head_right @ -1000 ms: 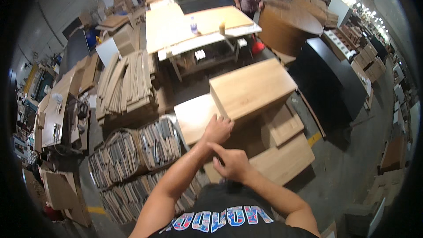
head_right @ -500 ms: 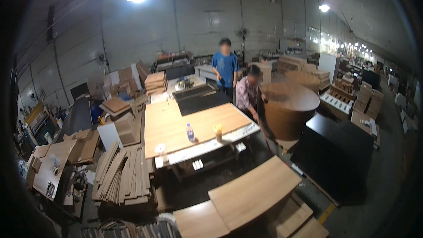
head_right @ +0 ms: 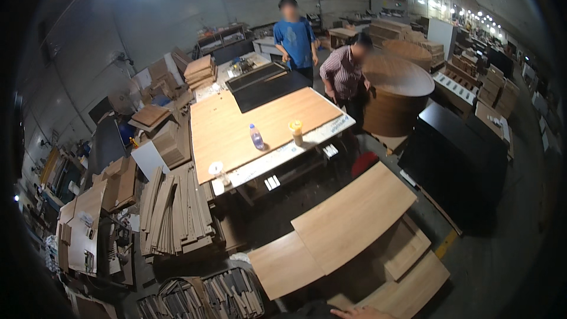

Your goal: The person stacks wood panels on a workbench and uses a pneumatic nailer to attach a wooden strip to a large panel.

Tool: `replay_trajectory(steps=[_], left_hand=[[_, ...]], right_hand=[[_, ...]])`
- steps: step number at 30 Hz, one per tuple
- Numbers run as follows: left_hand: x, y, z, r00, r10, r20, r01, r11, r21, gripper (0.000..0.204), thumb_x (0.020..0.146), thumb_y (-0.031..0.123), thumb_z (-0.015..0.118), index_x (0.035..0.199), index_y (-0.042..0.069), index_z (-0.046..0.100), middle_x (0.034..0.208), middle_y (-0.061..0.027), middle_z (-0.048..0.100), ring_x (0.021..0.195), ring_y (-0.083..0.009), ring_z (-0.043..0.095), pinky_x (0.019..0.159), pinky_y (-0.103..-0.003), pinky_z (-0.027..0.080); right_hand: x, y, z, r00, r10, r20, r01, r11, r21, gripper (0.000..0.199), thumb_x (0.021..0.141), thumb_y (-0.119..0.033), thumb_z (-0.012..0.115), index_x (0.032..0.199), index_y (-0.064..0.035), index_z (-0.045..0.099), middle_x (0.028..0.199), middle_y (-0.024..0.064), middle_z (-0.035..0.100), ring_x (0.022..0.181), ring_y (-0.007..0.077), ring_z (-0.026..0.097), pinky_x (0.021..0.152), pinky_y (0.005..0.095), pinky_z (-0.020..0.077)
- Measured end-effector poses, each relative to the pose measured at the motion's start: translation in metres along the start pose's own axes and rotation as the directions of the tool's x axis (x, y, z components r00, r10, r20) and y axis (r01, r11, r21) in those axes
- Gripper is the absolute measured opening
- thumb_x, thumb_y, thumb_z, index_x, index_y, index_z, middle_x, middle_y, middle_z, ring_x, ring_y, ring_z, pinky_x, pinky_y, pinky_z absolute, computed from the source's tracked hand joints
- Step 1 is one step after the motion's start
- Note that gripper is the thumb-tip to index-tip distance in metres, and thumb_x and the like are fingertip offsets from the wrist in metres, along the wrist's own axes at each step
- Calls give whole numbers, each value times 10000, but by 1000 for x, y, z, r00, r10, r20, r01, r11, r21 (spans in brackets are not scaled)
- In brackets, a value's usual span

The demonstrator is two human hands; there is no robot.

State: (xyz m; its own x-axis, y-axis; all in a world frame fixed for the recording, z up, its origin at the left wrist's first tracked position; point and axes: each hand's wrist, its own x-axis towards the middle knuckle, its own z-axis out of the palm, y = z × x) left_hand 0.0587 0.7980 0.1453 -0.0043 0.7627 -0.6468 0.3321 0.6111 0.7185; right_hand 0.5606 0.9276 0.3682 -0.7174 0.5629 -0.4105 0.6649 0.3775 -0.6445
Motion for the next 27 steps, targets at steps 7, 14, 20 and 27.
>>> replay_trajectory(steps=[7,14,20,27], left_hand=[[-20,-19,-16,993,18,114,-6,994,-107,601,979,104,658,1551,26,493,1557,-177,553,1293,-301,642,1075,-415,522],[12,-92,-4,998,63,1,-63,998,10,524,997,334,685,1420,28,641,1204,-215,750,1078,-317,722,911,-424,572],[-5,-105,-18,989,-105,-107,114,990,87,513,993,296,685,1436,42,635,1188,-199,759,1077,-297,724,904,-410,576],[-28,-118,-24,976,-167,-139,182,978,99,501,991,253,682,1448,54,632,1170,-181,769,1077,-277,725,900,-397,579]], right_hand=[[9,-28,15,977,-135,-163,138,990,11,919,838,-133,726,1660,-148,316,1562,206,495,1343,398,571,1097,509,490],[36,-48,-16,973,-231,12,231,973,11,860,890,-247,684,1665,-201,315,1504,165,570,1143,401,676,983,485,524],[44,-43,-4,967,-197,162,209,976,-56,1056,851,-290,744,1717,-230,143,1615,149,440,1276,392,617,1038,474,486],[47,-36,-3,954,-205,219,222,974,-54,1111,820,-367,801,1714,-257,150,1617,156,426,1287,412,607,1047,484,483]])
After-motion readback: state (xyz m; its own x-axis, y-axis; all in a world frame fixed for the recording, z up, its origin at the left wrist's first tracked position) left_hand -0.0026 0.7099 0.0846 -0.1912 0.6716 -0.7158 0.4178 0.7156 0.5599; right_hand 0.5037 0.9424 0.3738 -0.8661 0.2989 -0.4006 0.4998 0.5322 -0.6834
